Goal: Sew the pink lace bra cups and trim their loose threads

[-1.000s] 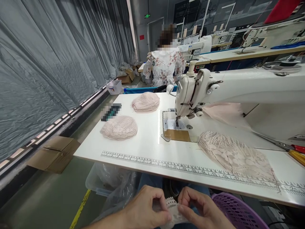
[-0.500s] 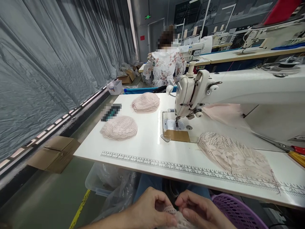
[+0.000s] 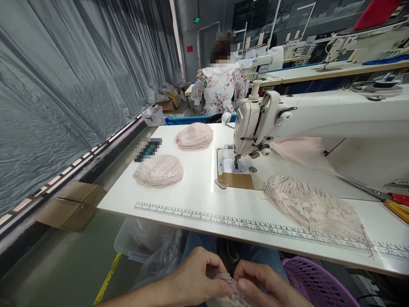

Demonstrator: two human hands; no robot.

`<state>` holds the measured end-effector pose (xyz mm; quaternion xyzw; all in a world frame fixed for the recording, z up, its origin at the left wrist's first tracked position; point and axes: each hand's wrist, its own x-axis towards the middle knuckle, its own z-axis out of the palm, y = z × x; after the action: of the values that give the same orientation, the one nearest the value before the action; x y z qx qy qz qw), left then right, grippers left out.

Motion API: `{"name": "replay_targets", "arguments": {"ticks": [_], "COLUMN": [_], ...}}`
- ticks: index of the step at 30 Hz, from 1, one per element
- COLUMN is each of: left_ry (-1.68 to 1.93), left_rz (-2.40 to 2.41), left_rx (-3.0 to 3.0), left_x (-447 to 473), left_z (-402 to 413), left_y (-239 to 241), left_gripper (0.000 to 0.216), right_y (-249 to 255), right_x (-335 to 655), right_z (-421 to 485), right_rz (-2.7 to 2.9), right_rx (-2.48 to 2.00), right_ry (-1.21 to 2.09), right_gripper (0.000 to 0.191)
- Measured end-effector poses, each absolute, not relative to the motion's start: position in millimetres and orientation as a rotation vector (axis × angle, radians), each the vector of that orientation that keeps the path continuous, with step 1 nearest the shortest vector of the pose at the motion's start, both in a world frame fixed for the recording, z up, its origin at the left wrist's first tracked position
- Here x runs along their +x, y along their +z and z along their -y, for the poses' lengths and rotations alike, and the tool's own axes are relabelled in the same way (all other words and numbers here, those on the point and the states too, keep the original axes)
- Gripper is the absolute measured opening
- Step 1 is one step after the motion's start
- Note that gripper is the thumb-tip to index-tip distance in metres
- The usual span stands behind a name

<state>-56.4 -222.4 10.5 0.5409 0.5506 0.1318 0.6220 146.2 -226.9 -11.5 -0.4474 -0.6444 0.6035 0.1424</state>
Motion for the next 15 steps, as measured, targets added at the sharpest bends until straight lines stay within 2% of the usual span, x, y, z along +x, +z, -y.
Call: {"name": "replay_targets", "arguments": {"ticks": [8,15], "left_ry": [0.232,0.244], "left_rz": [-1.106,-1.134], "left_rx": [1.304,1.381], "left_x": [-66.1,-72.5], "left_z": [215.2,212.8], "left_y": [17.0,16.9], "left_gripper": [0.037,0.028], "right_y": [-4.2,-3.7], "right_x": [148.5,154.8], "right_z": [221.3,215.3], "right_rz": [1.675,1.679], "right_rx": [-1.180,-1.198], "right_ry": [1.965,1.944], "right_gripper": [0.051,0.052]}}
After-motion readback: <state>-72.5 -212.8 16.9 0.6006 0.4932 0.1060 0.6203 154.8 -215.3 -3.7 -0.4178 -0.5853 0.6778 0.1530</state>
